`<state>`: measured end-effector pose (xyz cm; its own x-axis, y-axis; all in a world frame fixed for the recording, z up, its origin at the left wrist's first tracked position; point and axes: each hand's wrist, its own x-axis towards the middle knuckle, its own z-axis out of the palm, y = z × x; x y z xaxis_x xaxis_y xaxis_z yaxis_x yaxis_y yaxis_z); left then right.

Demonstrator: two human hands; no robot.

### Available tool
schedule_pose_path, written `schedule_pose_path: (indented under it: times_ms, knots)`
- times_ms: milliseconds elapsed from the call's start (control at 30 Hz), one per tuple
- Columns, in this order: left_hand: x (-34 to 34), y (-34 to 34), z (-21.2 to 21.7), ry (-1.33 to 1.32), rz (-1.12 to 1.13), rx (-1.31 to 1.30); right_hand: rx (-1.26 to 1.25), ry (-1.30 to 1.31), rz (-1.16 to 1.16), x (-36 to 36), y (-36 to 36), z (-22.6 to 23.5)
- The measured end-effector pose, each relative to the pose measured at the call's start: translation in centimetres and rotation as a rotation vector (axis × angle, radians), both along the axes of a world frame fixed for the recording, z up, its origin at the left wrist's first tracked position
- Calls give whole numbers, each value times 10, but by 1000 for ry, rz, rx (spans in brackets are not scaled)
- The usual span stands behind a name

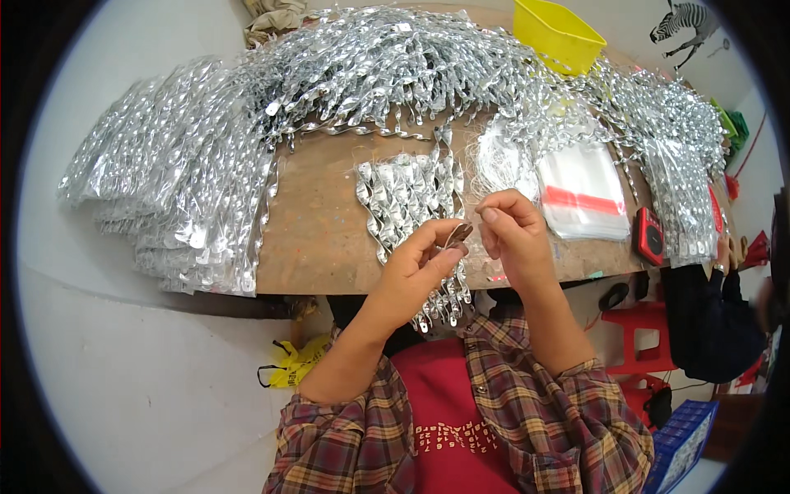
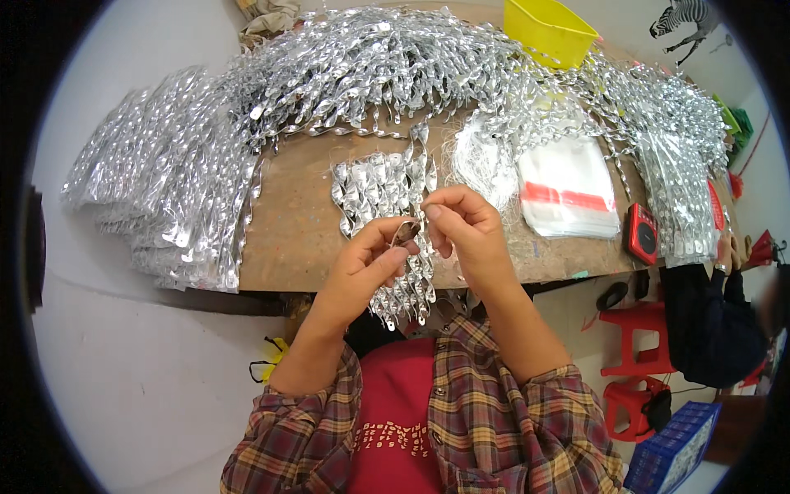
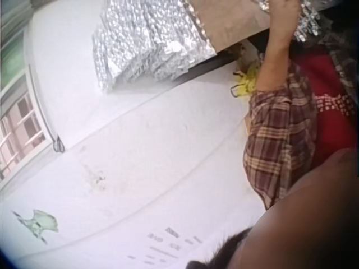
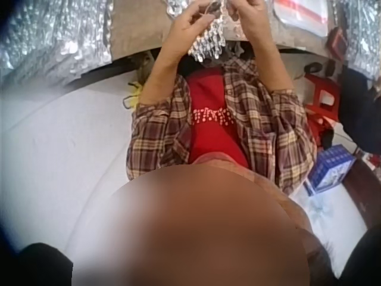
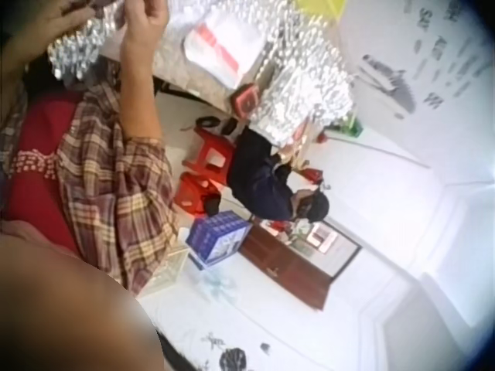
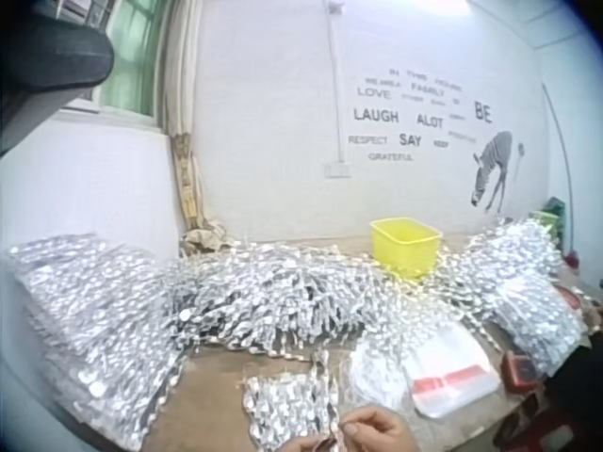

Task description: Organizing silver tinsel decorations and placing them into individual plastic bags for packaging.

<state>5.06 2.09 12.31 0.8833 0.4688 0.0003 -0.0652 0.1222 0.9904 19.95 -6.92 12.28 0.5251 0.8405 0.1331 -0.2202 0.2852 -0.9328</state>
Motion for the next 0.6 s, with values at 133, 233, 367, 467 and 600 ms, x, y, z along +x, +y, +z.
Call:
schedule_pose_path:
  times_ms: [133,233,367,467,600]
  knots:
    - [-2,1,0,37,-23,-87,-42,202,103,6,-2,-1]
    - [-7,6,-1,44,-33,-61,-19,235,131,12,-2,-5]
    - [-17,13,-6,91,17,-37,-39,266,106,29,-5,-10]
    - [-25,16,-7,113,48,-72,39,334,99,41,-5,-16]
    - [-33,16,-14,86,35,-123,34,406,79,45,-5,-16]
